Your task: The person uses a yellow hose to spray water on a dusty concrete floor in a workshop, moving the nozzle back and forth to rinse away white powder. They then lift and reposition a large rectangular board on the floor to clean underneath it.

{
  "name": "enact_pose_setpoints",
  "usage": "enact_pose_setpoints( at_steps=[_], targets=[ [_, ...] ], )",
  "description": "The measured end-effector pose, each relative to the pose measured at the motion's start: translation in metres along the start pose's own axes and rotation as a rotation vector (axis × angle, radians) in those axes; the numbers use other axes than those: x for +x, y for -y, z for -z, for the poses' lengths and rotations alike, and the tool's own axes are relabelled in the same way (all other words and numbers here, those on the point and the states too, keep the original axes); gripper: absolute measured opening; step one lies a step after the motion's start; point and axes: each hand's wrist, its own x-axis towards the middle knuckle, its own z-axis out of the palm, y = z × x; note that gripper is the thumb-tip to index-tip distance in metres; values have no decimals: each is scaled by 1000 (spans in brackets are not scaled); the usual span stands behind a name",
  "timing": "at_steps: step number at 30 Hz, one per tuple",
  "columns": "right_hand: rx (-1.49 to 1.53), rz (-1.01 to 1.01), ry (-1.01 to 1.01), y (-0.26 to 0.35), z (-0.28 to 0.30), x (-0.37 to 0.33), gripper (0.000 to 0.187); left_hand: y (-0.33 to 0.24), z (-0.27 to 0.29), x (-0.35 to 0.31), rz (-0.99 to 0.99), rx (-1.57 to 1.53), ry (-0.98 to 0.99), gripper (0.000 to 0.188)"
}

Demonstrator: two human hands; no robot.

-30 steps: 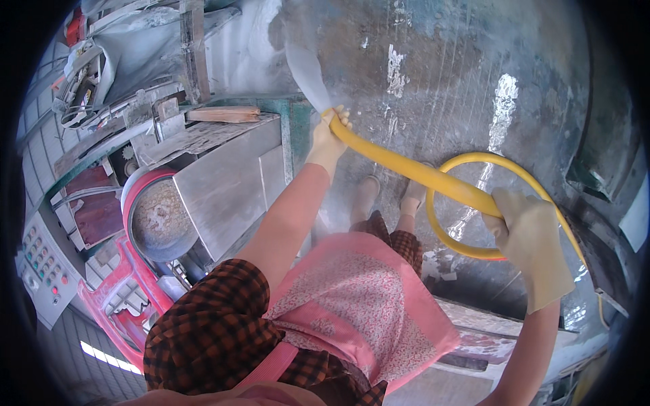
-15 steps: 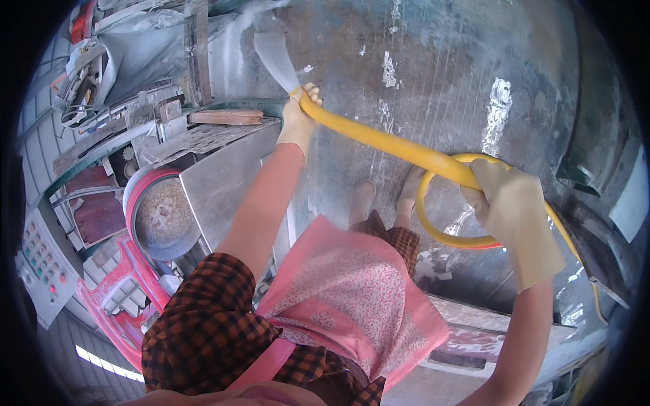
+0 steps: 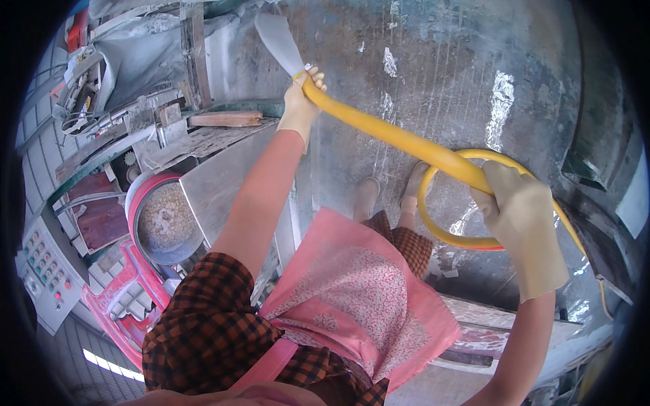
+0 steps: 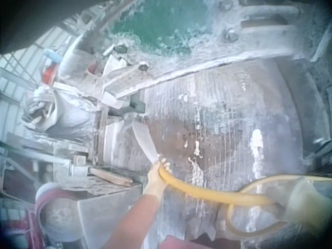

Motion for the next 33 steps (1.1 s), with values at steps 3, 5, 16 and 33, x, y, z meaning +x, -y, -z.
enact_pose_setpoints(
  at_steps=[3, 5, 16, 33],
  targets=[
    [70, -71, -19, -1, 5, -6, 19, 1, -21, 1, 18, -16, 28, 28],
    [86, -108, -32, -3, 8, -9, 21, 2, -37, 3, 12, 8, 62, 29],
    [107, -173, -87, -21, 14, -15, 27, -6, -99, 14, -24, 66, 135, 33],
    [76, -382, -54, -21, 34, -64, 29, 38, -168, 4, 45, 152, 285, 27]
  ],
)
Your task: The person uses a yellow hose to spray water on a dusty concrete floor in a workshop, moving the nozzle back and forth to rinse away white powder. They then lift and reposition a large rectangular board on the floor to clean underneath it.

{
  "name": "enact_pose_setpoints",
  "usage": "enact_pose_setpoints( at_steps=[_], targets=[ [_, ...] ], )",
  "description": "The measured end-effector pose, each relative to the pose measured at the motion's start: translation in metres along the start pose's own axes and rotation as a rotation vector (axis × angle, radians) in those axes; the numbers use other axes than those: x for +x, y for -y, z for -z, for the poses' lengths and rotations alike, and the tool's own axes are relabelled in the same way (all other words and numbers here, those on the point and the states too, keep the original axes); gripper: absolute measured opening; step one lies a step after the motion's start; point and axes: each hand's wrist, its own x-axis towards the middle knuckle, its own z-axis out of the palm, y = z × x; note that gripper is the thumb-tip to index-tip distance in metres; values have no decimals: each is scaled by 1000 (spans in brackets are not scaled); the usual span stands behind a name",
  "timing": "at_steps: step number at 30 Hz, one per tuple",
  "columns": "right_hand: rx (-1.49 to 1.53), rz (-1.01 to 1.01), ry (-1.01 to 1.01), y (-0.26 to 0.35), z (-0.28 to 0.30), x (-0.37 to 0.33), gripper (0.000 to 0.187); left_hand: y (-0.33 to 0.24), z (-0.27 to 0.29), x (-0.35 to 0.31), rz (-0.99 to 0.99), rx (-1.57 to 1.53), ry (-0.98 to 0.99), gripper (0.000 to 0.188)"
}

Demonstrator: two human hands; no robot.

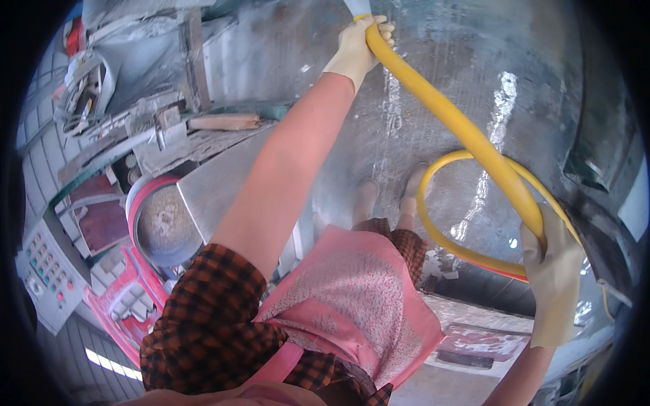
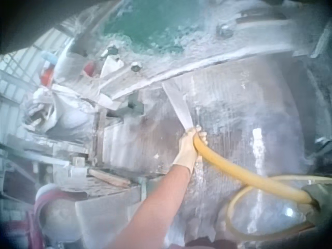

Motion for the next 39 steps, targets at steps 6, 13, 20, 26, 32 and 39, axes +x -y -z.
enact_pose_setpoints(
  at_steps=[6, 13, 20, 26, 32, 39],
  targets=[
    [48, -146, -34, -13, 1, -19, 30, 6, -31, 20, -101, 60, 160, 26],
    [112, -162, -40, -15, -9, -14, 29, -5, -29, 44, -44, 56, 167, 25],
    [83, 101, -79, -12, -27, 9, 23, -37, 20, 30, -78, 113, -3, 34],
    [44, 62, -45, -3, -5, -26, 17, 18, 16, 8, 72, 150, -28, 33],
    [86, -187, -97, -23, 25, -116, 24, 96, -82, -37, 237, 218, 118, 27],
    [61, -326, -242, 11, 42, -186, 31, 68, -176, -98, 98, 284, 436, 21]
  ],
)
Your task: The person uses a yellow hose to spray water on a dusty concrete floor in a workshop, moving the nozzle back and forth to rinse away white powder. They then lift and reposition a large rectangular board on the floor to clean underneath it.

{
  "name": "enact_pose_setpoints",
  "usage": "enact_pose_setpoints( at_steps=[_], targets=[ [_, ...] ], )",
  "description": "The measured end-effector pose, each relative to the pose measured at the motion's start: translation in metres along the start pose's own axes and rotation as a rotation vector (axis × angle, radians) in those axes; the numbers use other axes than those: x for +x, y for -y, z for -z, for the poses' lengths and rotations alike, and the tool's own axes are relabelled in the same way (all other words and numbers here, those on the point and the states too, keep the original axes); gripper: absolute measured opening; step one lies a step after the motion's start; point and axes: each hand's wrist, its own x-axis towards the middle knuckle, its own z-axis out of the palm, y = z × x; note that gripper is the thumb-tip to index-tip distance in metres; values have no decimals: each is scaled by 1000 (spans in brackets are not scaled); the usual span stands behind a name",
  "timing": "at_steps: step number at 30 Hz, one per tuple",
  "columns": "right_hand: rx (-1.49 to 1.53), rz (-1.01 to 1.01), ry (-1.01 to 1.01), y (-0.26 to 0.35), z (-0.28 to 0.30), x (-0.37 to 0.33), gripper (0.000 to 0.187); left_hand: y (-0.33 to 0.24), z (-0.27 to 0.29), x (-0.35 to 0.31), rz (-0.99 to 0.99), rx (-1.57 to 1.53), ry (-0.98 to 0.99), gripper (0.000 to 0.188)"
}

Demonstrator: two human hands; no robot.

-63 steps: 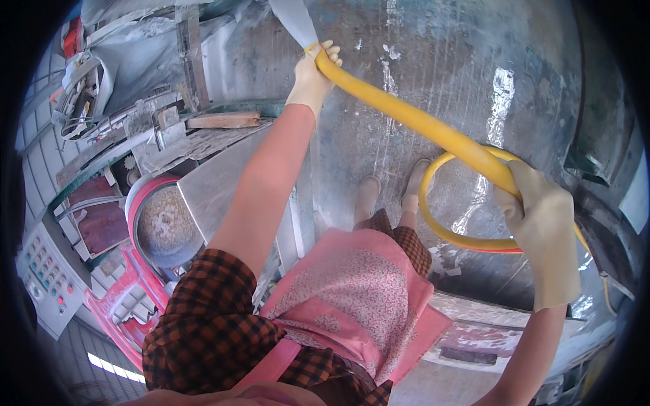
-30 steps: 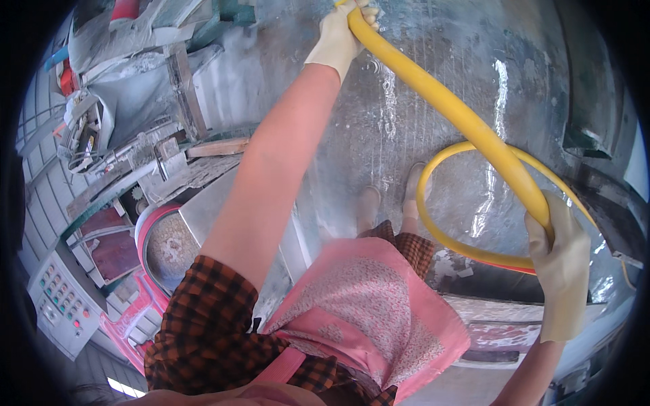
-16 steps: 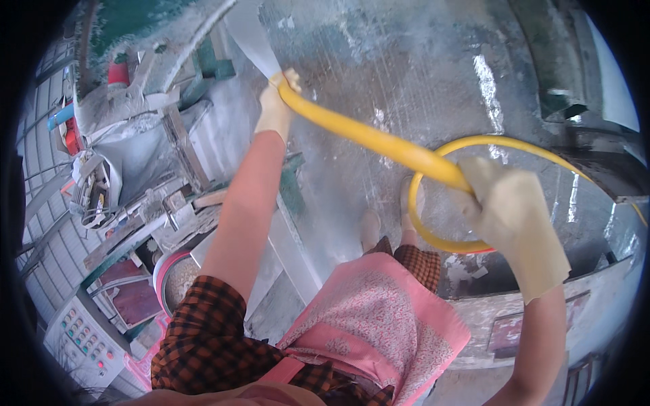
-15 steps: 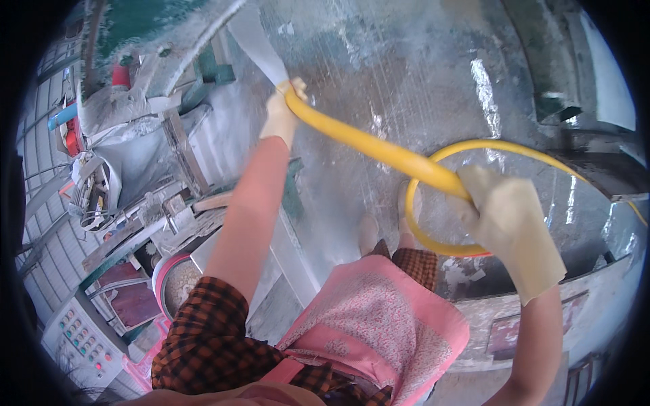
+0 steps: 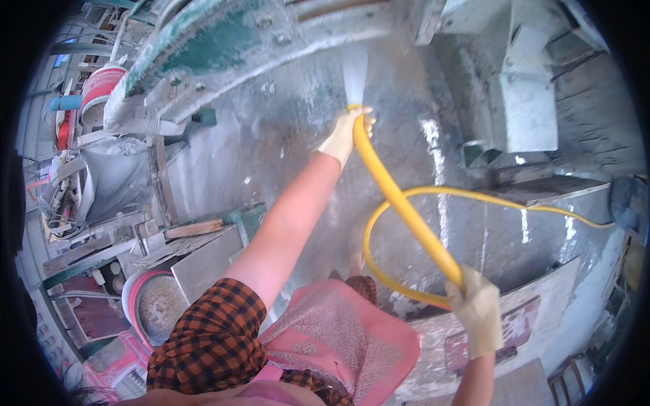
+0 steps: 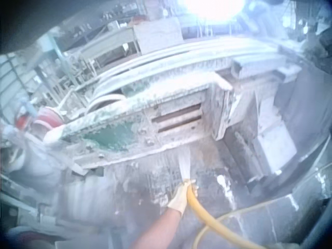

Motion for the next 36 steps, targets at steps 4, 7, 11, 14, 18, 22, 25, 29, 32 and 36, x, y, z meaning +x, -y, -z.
enact_pose_setpoints(
  at_steps=[4, 7, 11, 14, 18, 22, 25, 29, 32, 36],
  targets=[
    [23, 42, 26, -2, -14, 11, 25, -9, 18, 7, 19, 62, -154, 19],
    [41, 94, 61, 1, -35, 30, 22, -13, 65, 8, -2, 25, -260, 21],
    [-1, 274, 74, 17, -52, 63, 22, -39, 124, -6, -91, -33, -369, 25],
    [-10, 309, 97, 26, -50, 74, 23, -51, 137, -15, -53, -100, -433, 25],
    [17, 234, 53, 20, -40, 67, 24, -47, 99, 5, -56, -43, -293, 25],
    [89, 54, 28, 3, -29, 43, 26, -25, 33, 27, -62, 52, -121, 21],
    [100, 11, 9, -9, -26, 27, 25, -11, -6, 32, -18, 95, -61, 21],
    [163, -75, -52, -19, -29, 22, 24, -5, -35, 38, -7, 108, -18, 20],
    [155, -82, -50, -24, -31, 26, 24, -7, -44, 44, -3, 146, -11, 20],
    [153, -84, -44, -26, -33, 32, 25, -9, -46, 52, -21, 130, 31, 19]
  ],
)
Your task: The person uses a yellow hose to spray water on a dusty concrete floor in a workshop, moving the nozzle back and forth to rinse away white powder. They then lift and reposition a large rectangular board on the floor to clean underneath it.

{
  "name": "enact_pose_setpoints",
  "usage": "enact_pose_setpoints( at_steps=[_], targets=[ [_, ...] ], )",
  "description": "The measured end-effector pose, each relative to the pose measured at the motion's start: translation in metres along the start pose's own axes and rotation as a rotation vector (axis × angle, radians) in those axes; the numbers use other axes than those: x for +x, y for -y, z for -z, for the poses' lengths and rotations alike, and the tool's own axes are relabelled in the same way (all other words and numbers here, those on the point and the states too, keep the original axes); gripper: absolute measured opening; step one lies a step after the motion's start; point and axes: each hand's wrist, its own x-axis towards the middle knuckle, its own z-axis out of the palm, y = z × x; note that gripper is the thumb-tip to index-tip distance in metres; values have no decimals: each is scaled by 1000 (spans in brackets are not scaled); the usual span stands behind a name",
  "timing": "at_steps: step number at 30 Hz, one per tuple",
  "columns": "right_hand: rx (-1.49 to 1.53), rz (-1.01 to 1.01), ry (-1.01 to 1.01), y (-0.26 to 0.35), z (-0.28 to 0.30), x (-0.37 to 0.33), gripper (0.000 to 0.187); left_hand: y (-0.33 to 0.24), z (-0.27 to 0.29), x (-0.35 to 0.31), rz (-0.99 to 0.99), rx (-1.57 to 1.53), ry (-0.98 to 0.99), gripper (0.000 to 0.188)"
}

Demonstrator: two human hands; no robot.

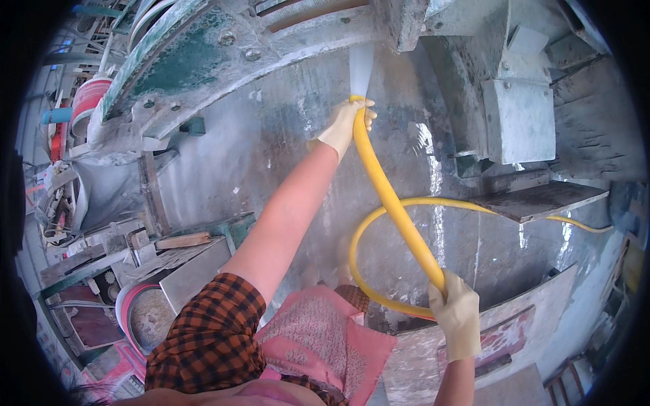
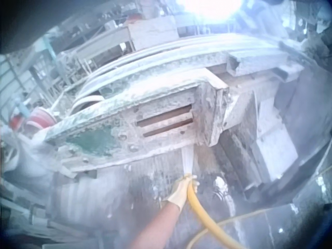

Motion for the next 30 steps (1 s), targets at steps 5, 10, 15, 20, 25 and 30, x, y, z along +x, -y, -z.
enact_pose_setpoints(
  at_steps=[5, 10, 15, 20, 25, 30],
  targets=[
    [-8, 25, -7, 1, -2, 8, 25, 0, 1, 10, -9, -2, 20, 23],
    [-8, 26, 5, 3, -3, 17, 25, -5, 8, 22, -1, 14, -12, 23],
    [-33, 22, 29, 8, -6, 24, 26, -10, 18, 25, -13, -18, -23, 24],
    [-49, 24, 51, 18, -10, 34, 26, -14, 34, 25, -23, -34, -80, 26],
    [-95, 103, 97, 33, -20, 53, 25, -17, 84, 15, -89, -175, -165, 19],
    [-123, 255, 172, 62, -34, 72, 21, -11, 165, -25, -75, -204, -431, 22]
  ],
)
